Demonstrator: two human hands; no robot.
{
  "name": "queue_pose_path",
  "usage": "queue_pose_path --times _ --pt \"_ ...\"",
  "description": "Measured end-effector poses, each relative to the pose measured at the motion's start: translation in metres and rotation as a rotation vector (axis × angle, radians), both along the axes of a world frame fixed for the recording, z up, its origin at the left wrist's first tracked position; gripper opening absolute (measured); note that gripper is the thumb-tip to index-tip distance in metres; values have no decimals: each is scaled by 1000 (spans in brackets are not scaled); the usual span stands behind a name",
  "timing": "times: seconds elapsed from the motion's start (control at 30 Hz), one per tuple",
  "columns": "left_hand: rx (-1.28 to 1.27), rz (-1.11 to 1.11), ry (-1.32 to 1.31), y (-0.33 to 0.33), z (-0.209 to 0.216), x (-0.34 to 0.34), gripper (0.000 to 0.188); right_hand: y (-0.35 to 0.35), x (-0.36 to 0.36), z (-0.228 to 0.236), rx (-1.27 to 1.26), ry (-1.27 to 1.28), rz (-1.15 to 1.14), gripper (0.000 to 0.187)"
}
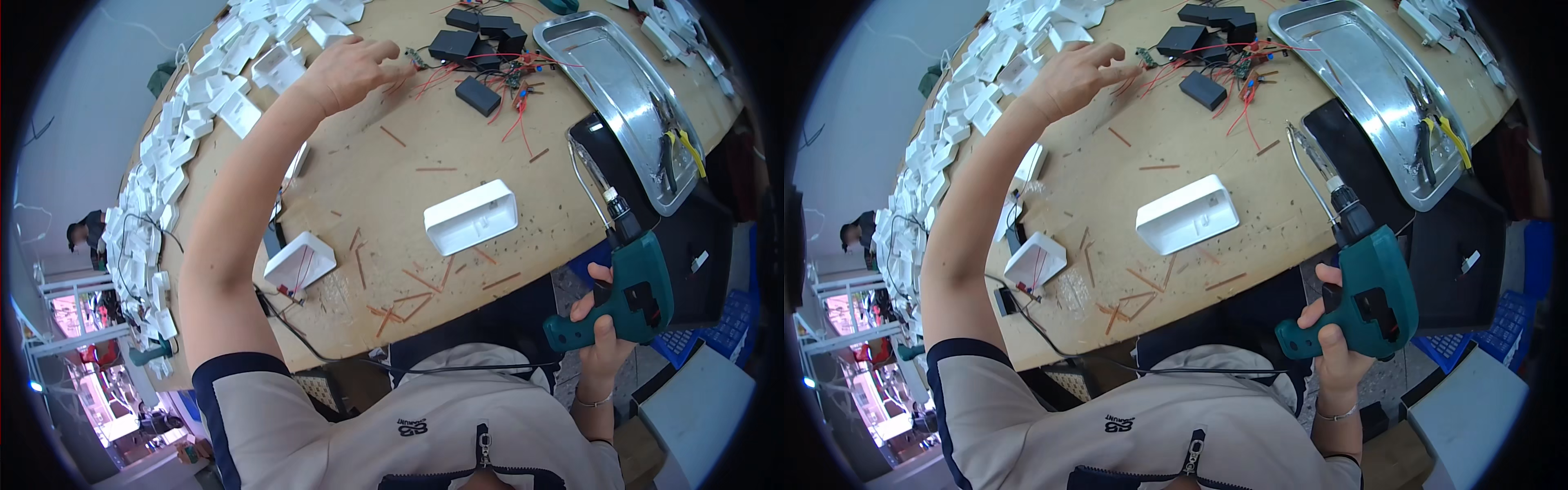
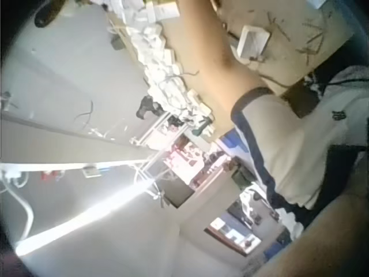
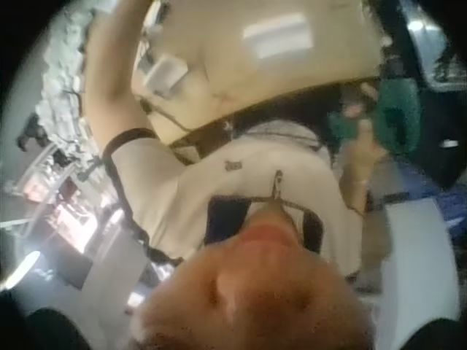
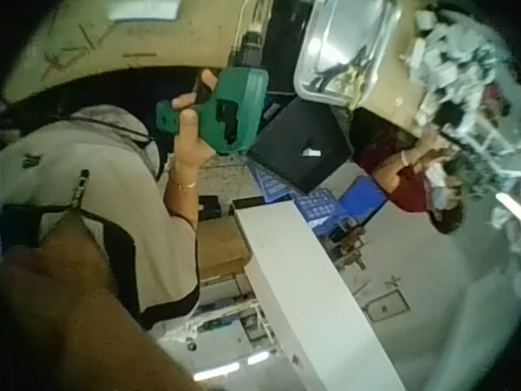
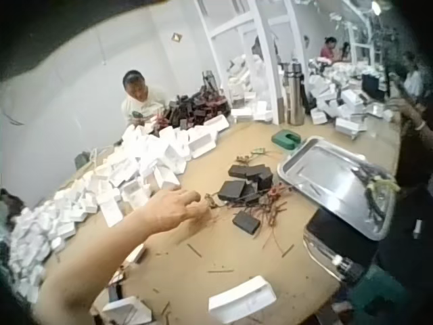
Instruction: Soldering wires and small electronic components inside plastic boxes using a handheld soldering gun at a manual workstation.
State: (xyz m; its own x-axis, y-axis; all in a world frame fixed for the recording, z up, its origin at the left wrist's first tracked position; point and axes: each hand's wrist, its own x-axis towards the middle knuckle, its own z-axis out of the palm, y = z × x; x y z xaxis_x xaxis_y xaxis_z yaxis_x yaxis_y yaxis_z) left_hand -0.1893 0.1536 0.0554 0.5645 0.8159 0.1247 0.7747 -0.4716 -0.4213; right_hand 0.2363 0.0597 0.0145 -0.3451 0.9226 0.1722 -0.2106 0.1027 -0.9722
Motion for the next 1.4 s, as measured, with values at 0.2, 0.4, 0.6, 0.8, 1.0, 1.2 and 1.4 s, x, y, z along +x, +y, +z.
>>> queue_pose_path --times 0.2,0.4,0.6,0.8,1.0,1.2,1.4 --pt "-192 -204 33 20 1 -5 24 8 -2 0 -45 -18 -53 63" --pt "-156 -20 -482 -10 -1 18 15 13 0 0 -23 -32 -19 64" --pt "-95 273 -1708 -58 30 42 12 11 -2 0 -58 23 10 64" --pt "329 304 -2042 -73 38 67 10 14 -12 4 -85 108 86 66" --pt "466 -49 -2356 -50 68 21 9 17 -20 8 -77 163 104 63" --pt "205 108 -2013 -53 68 33 12 12 -16 7 -72 178 87 61" --pt "488 297 -2067 -58 94 30 8 12 -14 8 -79 157 70 62"
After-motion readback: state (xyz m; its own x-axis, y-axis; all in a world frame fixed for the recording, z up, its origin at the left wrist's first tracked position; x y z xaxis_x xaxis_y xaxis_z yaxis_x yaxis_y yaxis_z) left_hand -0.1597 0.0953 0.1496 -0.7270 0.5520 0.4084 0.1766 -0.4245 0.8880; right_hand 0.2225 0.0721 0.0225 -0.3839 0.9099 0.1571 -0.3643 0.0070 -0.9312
